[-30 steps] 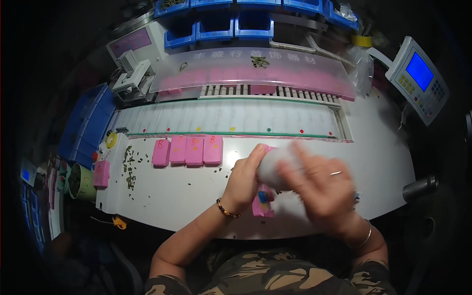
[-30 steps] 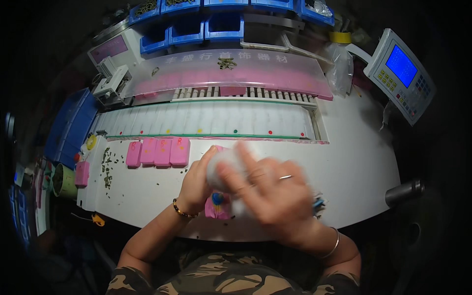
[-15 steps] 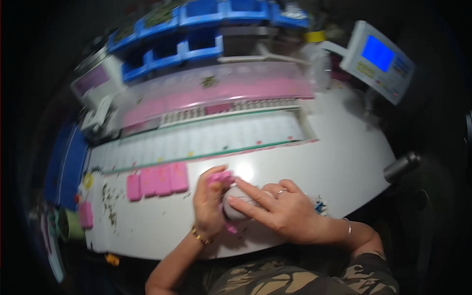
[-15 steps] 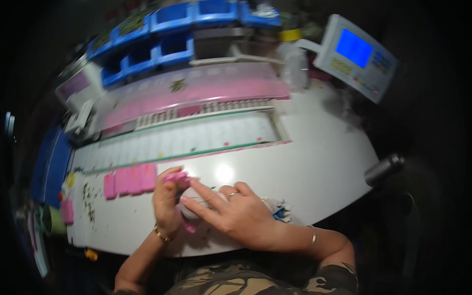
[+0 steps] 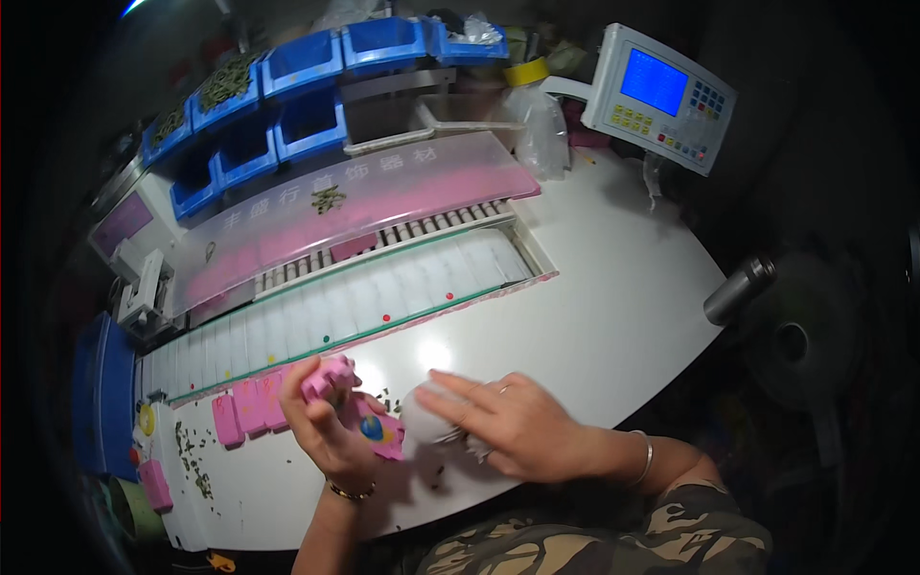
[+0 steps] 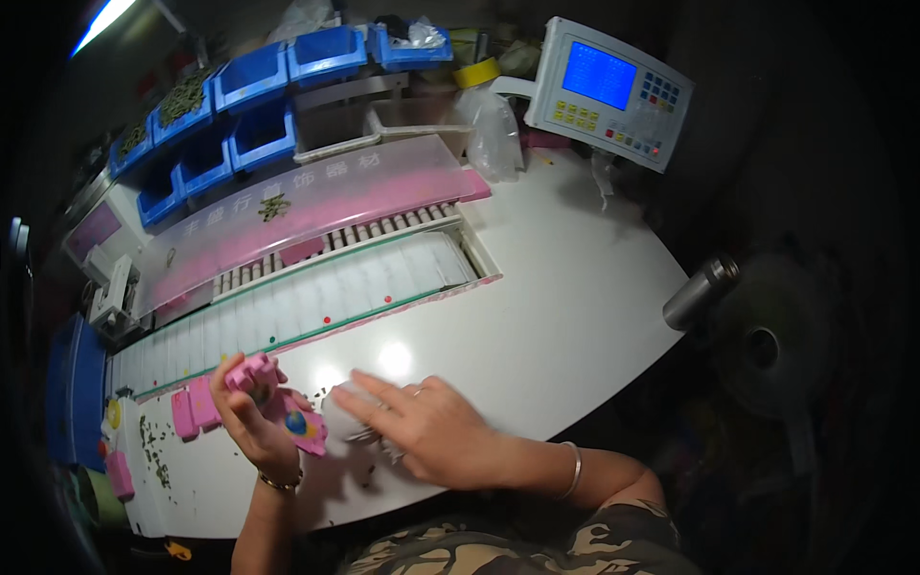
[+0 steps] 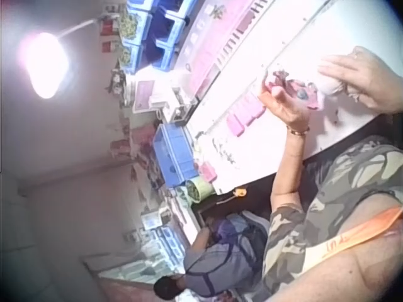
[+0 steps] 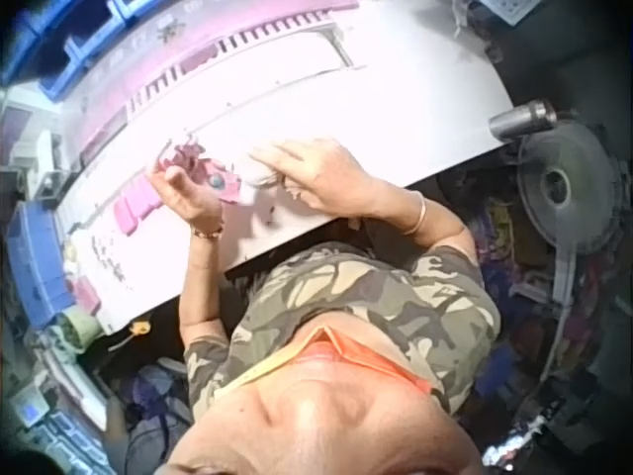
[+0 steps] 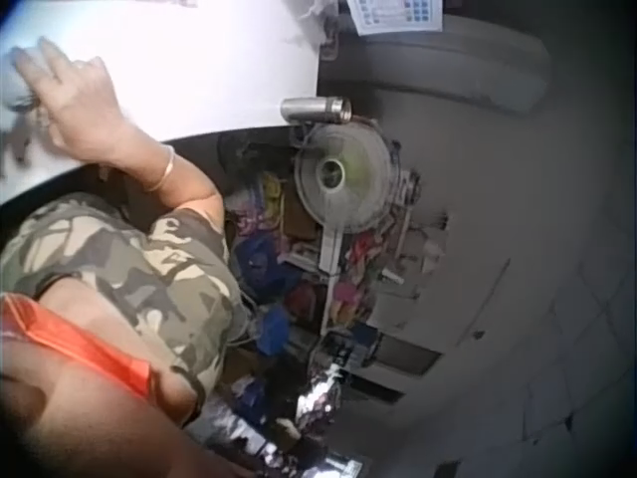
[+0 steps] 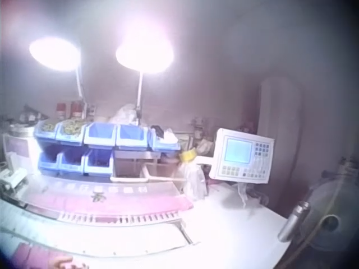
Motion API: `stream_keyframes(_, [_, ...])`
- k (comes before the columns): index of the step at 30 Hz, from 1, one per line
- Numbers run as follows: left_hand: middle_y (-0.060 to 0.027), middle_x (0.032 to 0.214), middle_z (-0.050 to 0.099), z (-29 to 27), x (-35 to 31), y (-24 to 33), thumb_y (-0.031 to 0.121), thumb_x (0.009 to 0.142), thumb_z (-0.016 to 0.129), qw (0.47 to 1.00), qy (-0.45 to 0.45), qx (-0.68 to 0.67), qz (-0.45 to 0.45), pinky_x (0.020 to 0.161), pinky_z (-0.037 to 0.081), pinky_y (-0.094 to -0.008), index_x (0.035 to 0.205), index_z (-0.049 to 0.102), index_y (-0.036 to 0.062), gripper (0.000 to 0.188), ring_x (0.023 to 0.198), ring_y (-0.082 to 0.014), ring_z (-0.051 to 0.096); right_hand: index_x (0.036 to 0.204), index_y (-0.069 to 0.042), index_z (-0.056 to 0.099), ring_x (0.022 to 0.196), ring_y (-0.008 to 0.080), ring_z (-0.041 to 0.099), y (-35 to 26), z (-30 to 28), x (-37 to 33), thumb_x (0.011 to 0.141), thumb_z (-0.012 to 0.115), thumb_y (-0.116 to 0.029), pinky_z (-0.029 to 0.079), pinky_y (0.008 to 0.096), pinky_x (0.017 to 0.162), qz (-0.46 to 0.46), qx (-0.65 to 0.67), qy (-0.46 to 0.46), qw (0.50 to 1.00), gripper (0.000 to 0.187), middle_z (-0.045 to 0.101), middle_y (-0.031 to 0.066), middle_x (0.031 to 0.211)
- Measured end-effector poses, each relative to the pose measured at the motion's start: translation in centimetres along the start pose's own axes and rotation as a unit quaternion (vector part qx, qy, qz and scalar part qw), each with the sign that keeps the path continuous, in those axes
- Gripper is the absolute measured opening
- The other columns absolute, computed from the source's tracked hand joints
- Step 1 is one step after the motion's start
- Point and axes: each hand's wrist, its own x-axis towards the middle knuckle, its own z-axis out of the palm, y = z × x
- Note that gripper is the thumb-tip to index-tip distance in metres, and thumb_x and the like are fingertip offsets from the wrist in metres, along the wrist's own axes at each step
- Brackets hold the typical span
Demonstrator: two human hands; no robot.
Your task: Placing metal findings and small decorative pieces into silicone molds for preparation.
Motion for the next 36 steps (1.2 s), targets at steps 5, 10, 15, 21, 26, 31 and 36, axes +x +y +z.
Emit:
stream_keyframes(5, [-0.0112, 0.096, 0.059, -0.4, 1.8, 0.1, 0.049, 0.102, 0.036, 0.937, 0.082, -0.217, -0.262, 0.046, 0.055, -0.03, 0.109, 0.052, 0.0034, 0.049, 0.067, -0.0172, 0.058, 0.139, -0.008, 0.047, 0.096, 0.0291, 0.062, 3.6, -0.9, -1.0, 0.074, 0.064, -0.004, 0.044, 0.0401, 0.083, 0.084, -0.189, 0.028, 0.978, 0.067, 0.052, 0.0196, 0.136])
stream_keyframes(10, [-0.0142, 0.101, 0.056, 0.4, 1.2, 1.1, 0.053, 0.099, 0.041, 0.887, 0.047, -0.323, -0.328, 0.052, 0.056, -0.0327, 0.115, 0.045, 0.0021, 0.053, 0.068, -0.0184, 0.058, 0.124, -0.003, 0.057, 0.113, 0.0354, 0.055, 2.2, 1.1, 0.3, 0.071, 0.07, -0.001, 0.043, 0.0426, 0.092, 0.06, -0.185, 0.045, 0.98, 0.055, 0.053, 0.0195, 0.13])
stream_keyframes(15, [-0.0149, 0.101, 0.058, 1.6, 0.4, 2.0, 0.049, 0.098, 0.047, 0.892, 0.021, -0.32, -0.319, 0.054, 0.057, -0.0332, 0.113, 0.043, 0.0021, 0.049, 0.072, -0.0189, 0.061, 0.103, -0.002, 0.065, 0.082, 0.0267, 0.063, -0.4, 5.3, 1.9, 0.072, 0.073, -0.003, 0.054, 0.0329, 0.067, -0.141, 0.103, 0.226, 0.958, 0.032, 0.062, 0.0108, 0.099])
stream_keyframes(21, [-0.0112, 0.105, 0.066, 0.1, -1.0, 2.1, 0.022, 0.098, 0.059, 0.965, -0.083, -0.145, -0.205, 0.085, 0.053, -0.0268, 0.112, 0.055, -0.0026, 0.028, 0.095, -0.0124, 0.064, 0.094, 0.001, 0.068, 0.076, 0.0246, 0.063, 0.1, 4.2, 2.3, 0.065, 0.067, -0.003, 0.054, 0.0333, 0.064, -0.192, 0.041, 0.261, 0.945, 0.03, 0.062, 0.0094, 0.088])
stream_keyframes(26, [-0.0143, 0.115, 0.065, 0.0, -0.9, 2.9, 0.017, 0.098, 0.059, 0.971, -0.139, -0.076, -0.178, 0.088, 0.052, -0.0289, 0.114, 0.058, -0.0027, 0.025, 0.101, -0.0157, 0.064, 0.094, 0.0, 0.07, 0.078, 0.024, 0.061, 0.8, 3.9, 2.1, 0.063, 0.067, -0.004, 0.054, 0.0311, 0.063, -0.175, -0.03, 0.285, 0.942, 0.031, 0.062, 0.0085, 0.089])
stream_keyframes(31, [-0.017, 0.121, 0.06, -0.4, -1.7, 2.5, 0.018, 0.099, 0.055, 0.961, -0.186, -0.122, -0.161, 0.093, 0.05, -0.0315, 0.122, 0.051, -0.0022, 0.031, 0.107, -0.0181, 0.061, 0.101, -0.004, 0.062, 0.086, 0.023, 0.059, -0.2, 3.9, 2.1, 0.065, 0.076, 0.011, 0.053, 0.0311, 0.068, -0.07, 0.123, 0.284, 0.948, 0.041, 0.059, 0.0159, 0.108])
stream_keyframes(36, [-0.0151, 0.121, 0.055, 0.5, -3.0, 3.0, 0.02, 0.1, 0.054, 0.961, -0.143, -0.19, -0.139, 0.096, 0.047, -0.0332, 0.128, 0.044, -0.0014, 0.036, 0.11, -0.018, 0.057, 0.109, -0.006, 0.044, 0.099, 0.0222, 0.062, 0.4, 4.3, 2.7, 0.074, 0.074, 0.01, 0.052, 0.0309, 0.079, -0.048, 0.376, 0.252, 0.891, 0.049, 0.06, 0.0177, 0.11])
